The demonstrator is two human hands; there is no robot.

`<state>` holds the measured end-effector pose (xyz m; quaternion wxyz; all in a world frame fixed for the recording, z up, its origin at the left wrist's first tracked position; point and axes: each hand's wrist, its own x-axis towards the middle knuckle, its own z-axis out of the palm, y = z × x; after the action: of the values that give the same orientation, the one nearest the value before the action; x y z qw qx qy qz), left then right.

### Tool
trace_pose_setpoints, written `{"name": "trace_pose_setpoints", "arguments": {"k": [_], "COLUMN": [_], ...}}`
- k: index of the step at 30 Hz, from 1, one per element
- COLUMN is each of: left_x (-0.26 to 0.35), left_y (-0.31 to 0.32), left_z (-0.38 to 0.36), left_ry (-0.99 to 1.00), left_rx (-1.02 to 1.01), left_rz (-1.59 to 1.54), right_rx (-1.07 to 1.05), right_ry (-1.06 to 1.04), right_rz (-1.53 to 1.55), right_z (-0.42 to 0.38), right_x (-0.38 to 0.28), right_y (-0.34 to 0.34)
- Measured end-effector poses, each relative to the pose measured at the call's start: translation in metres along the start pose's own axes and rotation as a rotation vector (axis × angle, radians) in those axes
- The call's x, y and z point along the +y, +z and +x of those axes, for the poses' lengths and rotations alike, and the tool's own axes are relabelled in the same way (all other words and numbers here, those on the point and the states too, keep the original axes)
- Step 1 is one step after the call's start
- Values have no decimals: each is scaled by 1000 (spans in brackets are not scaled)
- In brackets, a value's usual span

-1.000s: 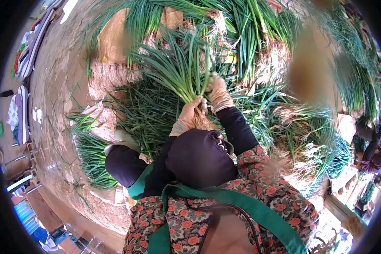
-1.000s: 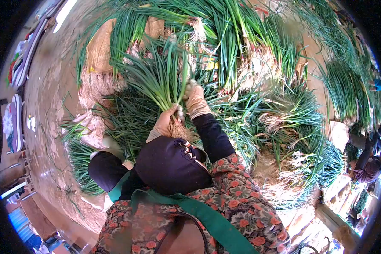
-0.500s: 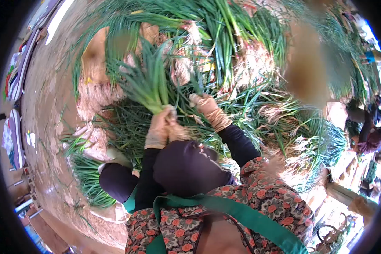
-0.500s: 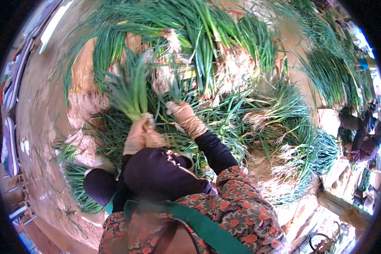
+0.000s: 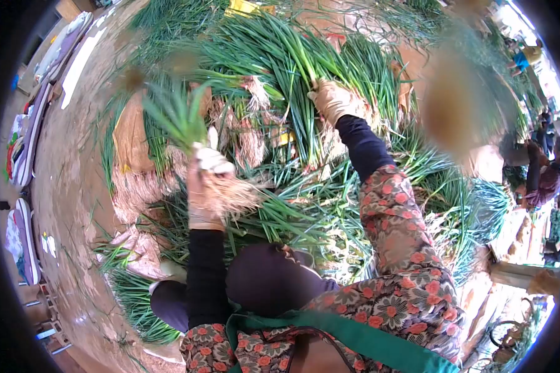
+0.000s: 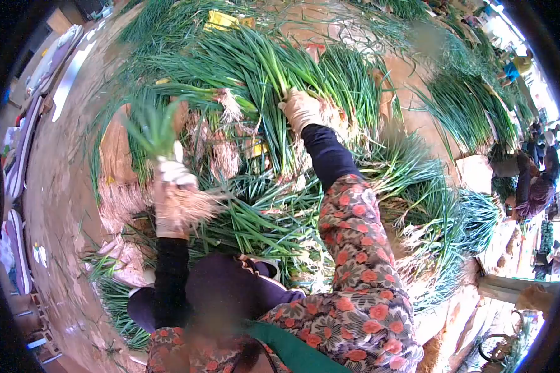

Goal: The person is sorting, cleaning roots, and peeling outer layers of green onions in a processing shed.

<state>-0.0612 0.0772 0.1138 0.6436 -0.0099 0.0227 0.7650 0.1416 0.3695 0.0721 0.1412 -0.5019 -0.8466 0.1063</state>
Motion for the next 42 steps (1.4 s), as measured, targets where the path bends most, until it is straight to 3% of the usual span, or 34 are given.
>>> {"name": "trace_pose_setpoints", "arguments": {"k": [1,2,3,4,5,7,8,9,10,11,13,16,17,19,21,22,24,25,27,28,30,31,32,34,37,39,41,42], "left_x": [-9,-17,-25,-33,-35,-63,-64,-53,-59,-67,-66,-69,-69,-74,-77,-74,-66,-71,-54,-48,-50,-48,-44,-25,-25,-26,-35,-41], "left_y": [-13,-21,-28,-33,-59,-44,-56,-87,-73,-58,-88,-111,-114,-118,-127,-131,-136,-103,-98,-102,-87,-90,-94,-123,-135,-143,-126,-118], "left_z": [6,8,6,4,8,13,16,16,16,18,17,5,2,-6,-1,-2,-1,-4,-12,-15,-25,-25,-24,-23,-34,-40,-46,-48], "left_ry": [-132,-99,-68,10,-27,22,-21,-163,-212,-259,-269,-243,-233,-183,-196,-171,-110,-70,-92,-78,-44,-51,-76,-191,-141,-96,-75,-57], "left_rx": [-55,40,142,396,371,528,530,499,538,580,585,596,599,566,617,638,670,727,475,303,390,413,473,548,615,573,584,573], "left_rz": [-40,37,112,410,440,493,538,634,712,790,1016,1020,1062,1135,1288,1210,1054,859,517,323,311,293,488,775,707,637,609,585], "right_rx": [5,121,232,351,362,368,280,310,-68,-202,-180,-211,-562,-753,-363,-143,-420,-553,-934,-1189,-1127,-896,-658,-736,-479,-377,-428,-303], "right_ry": [12,-161,-330,-487,-419,-419,-546,-586,-499,-483,-492,-591,-540,-559,-945,-1115,-731,-489,-61,91,-20,-145,-230,194,74,210,148,-134], "right_rz": [81,-59,-198,-561,-321,-167,-151,-374,70,-51,176,494,418,474,107,-84,714,1093,1487,1441,1323,1210,1056,993,773,798,598,490], "right_z": [14,21,24,0,-20,-73,-98,-123,-143,-159,-186,-214,-220,-219,-239,-243,-248,-252,-255,-249,-256,-254,-251,-241,-235,-231,-235,-246], "right_x": [11,18,20,1,-18,-47,-51,-54,-70,-75,-65,-71,-63,-60,-64,-73,-77,-82,-82,-72,-61,-60,-59,-65,-64,-66,-78,-84], "right_y": [36,61,76,59,51,27,24,42,25,31,40,50,51,63,104,105,98,90,84,69,67,70,73,57,74,76,89,89]}}
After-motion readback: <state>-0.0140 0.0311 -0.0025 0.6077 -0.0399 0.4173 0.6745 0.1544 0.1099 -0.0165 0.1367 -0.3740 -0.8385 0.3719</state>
